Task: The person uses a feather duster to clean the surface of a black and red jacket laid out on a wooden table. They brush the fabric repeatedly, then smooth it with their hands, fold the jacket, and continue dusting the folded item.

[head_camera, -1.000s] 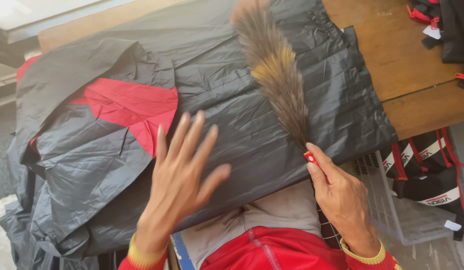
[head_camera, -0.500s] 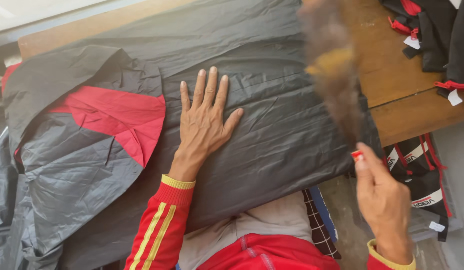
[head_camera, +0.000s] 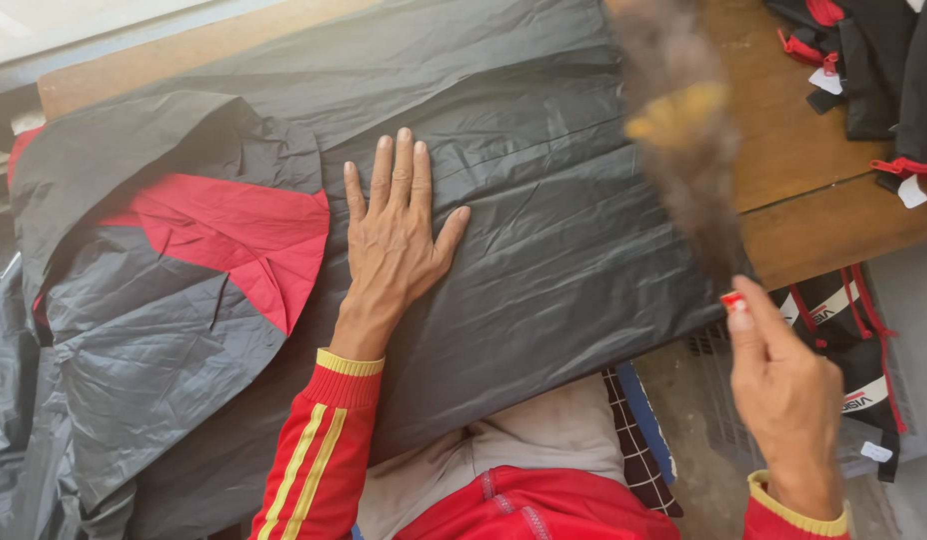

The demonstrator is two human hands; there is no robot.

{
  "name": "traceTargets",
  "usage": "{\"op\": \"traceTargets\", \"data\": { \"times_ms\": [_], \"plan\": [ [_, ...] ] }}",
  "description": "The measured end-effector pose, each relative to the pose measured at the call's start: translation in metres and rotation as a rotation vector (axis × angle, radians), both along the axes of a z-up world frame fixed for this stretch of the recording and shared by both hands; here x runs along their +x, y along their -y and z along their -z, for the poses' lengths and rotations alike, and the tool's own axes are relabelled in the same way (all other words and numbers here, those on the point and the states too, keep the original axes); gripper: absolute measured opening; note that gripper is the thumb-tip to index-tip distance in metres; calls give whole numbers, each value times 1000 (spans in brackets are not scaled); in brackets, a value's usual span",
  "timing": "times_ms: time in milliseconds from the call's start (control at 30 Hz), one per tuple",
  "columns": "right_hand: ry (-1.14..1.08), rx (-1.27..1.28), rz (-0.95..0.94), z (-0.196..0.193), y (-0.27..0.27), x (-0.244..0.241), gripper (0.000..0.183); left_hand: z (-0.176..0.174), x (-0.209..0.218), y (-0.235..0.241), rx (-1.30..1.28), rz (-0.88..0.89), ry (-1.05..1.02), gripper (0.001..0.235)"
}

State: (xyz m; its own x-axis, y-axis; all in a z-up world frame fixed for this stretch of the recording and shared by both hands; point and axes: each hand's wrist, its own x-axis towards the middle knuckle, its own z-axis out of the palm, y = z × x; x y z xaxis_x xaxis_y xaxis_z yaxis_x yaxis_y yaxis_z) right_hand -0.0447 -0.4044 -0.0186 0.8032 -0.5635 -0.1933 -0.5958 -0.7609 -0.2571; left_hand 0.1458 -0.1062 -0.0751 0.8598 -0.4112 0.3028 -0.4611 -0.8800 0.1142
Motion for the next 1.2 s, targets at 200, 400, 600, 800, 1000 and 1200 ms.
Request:
{"op": "traceTargets", "data": {
  "times_ms": [200,400,600,800,1000,1200],
  "plan": [
    [292,147,-321,-1,-27,-8,38,2,1,0,5,-9,-7,74],
    [-129,27,-161,-7,-21,9,43,2,1,-1,-55,20,-69,75],
    [196,-174,-162,0,0,1,37,-1,3,2,-15,-4,-34,74],
    [144,95,-427,-1,-54,-2,38,6,3,-1,-37,7,-45,74],
    [-112,-161,-69,-2,-11,14,44,-28,4,-21,-86,-3,31,67],
    [393,-56,-94,18,21,7,40,-54,13,-84,-76,-256,-90,71]
  ]
}}
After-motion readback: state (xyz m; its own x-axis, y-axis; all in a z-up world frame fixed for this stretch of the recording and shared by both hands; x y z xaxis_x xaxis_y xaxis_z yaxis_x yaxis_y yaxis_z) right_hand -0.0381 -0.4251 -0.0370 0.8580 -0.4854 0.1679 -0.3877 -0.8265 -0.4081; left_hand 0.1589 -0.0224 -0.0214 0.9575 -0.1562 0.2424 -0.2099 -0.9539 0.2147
